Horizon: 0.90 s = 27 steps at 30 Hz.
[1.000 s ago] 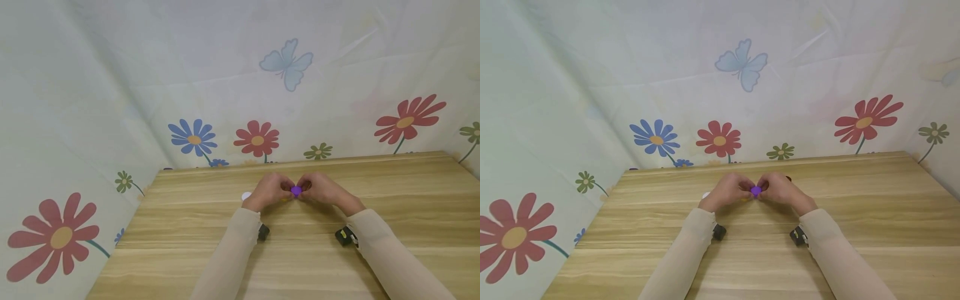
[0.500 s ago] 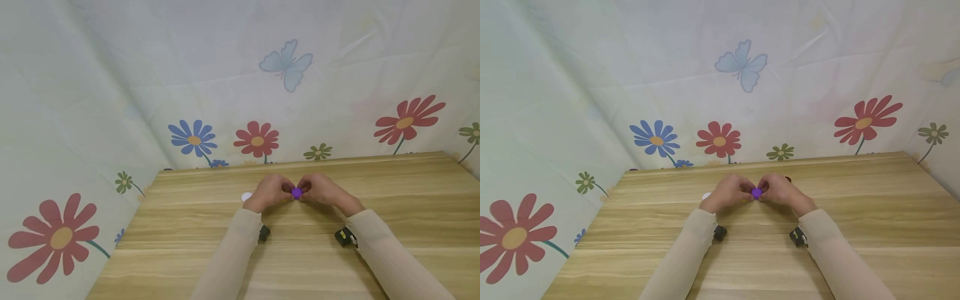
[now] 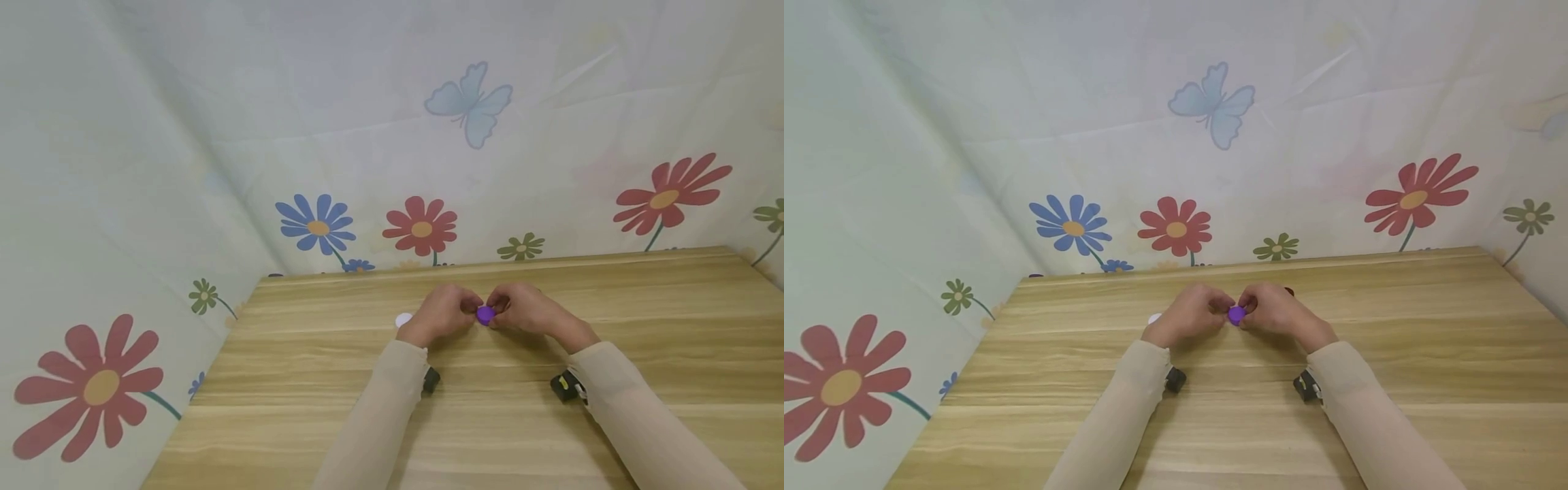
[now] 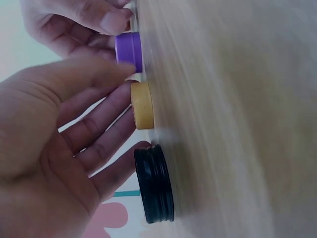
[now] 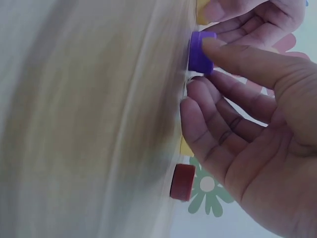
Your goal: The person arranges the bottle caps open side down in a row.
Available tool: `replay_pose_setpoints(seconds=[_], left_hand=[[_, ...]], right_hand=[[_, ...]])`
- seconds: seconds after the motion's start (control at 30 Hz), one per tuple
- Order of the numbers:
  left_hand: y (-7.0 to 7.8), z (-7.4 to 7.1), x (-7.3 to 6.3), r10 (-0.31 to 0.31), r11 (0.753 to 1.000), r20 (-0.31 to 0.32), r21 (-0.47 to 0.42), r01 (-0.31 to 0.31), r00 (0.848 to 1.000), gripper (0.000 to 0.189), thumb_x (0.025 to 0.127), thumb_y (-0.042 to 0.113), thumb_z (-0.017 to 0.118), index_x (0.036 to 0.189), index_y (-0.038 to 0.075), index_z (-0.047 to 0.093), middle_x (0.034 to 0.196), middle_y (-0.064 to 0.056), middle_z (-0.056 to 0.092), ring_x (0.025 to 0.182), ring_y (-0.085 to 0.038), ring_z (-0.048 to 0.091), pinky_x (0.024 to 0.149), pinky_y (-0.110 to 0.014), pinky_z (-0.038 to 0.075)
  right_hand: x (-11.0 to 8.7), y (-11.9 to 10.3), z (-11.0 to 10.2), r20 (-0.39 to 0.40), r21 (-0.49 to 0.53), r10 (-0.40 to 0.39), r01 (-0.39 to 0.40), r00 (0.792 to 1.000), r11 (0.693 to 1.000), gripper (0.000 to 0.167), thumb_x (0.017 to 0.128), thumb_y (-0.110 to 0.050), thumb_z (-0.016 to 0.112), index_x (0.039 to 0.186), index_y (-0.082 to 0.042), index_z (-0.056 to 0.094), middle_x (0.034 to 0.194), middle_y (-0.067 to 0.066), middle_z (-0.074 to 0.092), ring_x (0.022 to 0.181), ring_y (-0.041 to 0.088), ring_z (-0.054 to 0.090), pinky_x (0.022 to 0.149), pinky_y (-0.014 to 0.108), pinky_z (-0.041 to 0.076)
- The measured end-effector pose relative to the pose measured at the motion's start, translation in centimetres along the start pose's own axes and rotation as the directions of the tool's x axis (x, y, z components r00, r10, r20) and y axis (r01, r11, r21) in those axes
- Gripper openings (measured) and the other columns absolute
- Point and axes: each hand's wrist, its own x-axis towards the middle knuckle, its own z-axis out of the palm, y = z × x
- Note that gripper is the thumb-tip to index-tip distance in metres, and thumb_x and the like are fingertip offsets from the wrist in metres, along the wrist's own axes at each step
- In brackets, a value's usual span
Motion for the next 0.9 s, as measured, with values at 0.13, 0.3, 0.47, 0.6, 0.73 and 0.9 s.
replay_pose_setpoints(seconds=[0.13,0.3,0.47,0.6,0.73,0.9], left_hand=[[0.1,-0.1,0.0,-0.017,0.998,0.013,-0.056,0.017,1.0,0.028,0.097,0.015,0.079,0.123,0.006,0.079,0.11,-0.002,0.079,0.103,-0.013,0.071,0.094,-0.024,0.053],[0.2,-0.1,0.1,-0.052,0.99,0.009,-0.134,0.053,0.999,0.031,0.1,0.022,0.076,0.127,0.006,0.077,0.115,-0.002,0.078,0.107,-0.014,0.07,0.092,-0.026,0.054],[0.7,-0.1,0.5,-0.04,0.986,-0.032,-0.163,0.035,0.999,0.034,0.1,0.02,0.075,0.131,0.006,0.075,0.119,-0.003,0.077,0.112,-0.016,0.07,0.093,-0.025,0.054],[1.4,-0.1,1.0,-0.031,0.987,-0.056,-0.16,0.022,0.998,0.036,0.099,0.021,0.076,0.132,0.006,0.074,0.122,-0.005,0.077,0.115,-0.017,0.071,0.096,-0.024,0.053],[2.1,-0.1,1.7,-0.033,0.989,-0.075,-0.145,0.022,0.997,0.037,0.099,0.021,0.076,0.132,0.005,0.074,0.123,-0.006,0.076,0.116,-0.018,0.07,0.097,-0.025,0.053],[2.8,-0.1,2.5,-0.033,0.992,-0.101,-0.127,0.02,0.994,0.034,0.1,0.017,0.075,0.131,0.005,0.074,0.124,-0.007,0.076,0.116,-0.02,0.07,0.097,-0.026,0.053]], right_hand=[[-0.3,0.0,-0.6,0.006,0.014,0.008,-0.008,1.0,1.0,0.026,0.089,-0.005,0.084,0.108,0.008,0.071,0.097,0.012,0.075,0.091,0.026,0.07,0.081,0.042,0.059],[-0.9,0.2,-1.5,-0.039,0.012,0.015,-0.014,0.999,1.0,0.028,0.094,-0.005,0.078,0.115,0.011,0.068,0.1,0.014,0.072,0.092,0.029,0.068,0.079,0.043,0.058],[-1.5,0.5,-2.3,-0.124,-0.013,-0.018,0.016,0.992,1.0,0.026,0.095,-0.005,0.078,0.113,0.011,0.069,0.101,0.018,0.073,0.092,0.034,0.069,0.079,0.046,0.058],[-1.9,0.5,-2.9,-0.159,-0.028,0.001,-0.006,0.987,1.0,0.025,0.096,-0.005,0.077,0.114,0.011,0.07,0.106,0.023,0.073,0.094,0.038,0.07,0.078,0.049,0.059],[-2.0,0.5,-3.3,-0.176,-0.032,0.029,-0.036,0.984,0.999,0.027,0.097,-0.006,0.075,0.118,0.011,0.069,0.113,0.028,0.071,0.099,0.042,0.07,0.081,0.053,0.059],[-2.0,0.6,-3.5,-0.203,-0.034,0.053,-0.061,0.978,0.998,0.028,0.099,-0.005,0.074,0.121,0.011,0.069,0.117,0.029,0.07,0.103,0.046,0.07,0.081,0.052,0.06]])
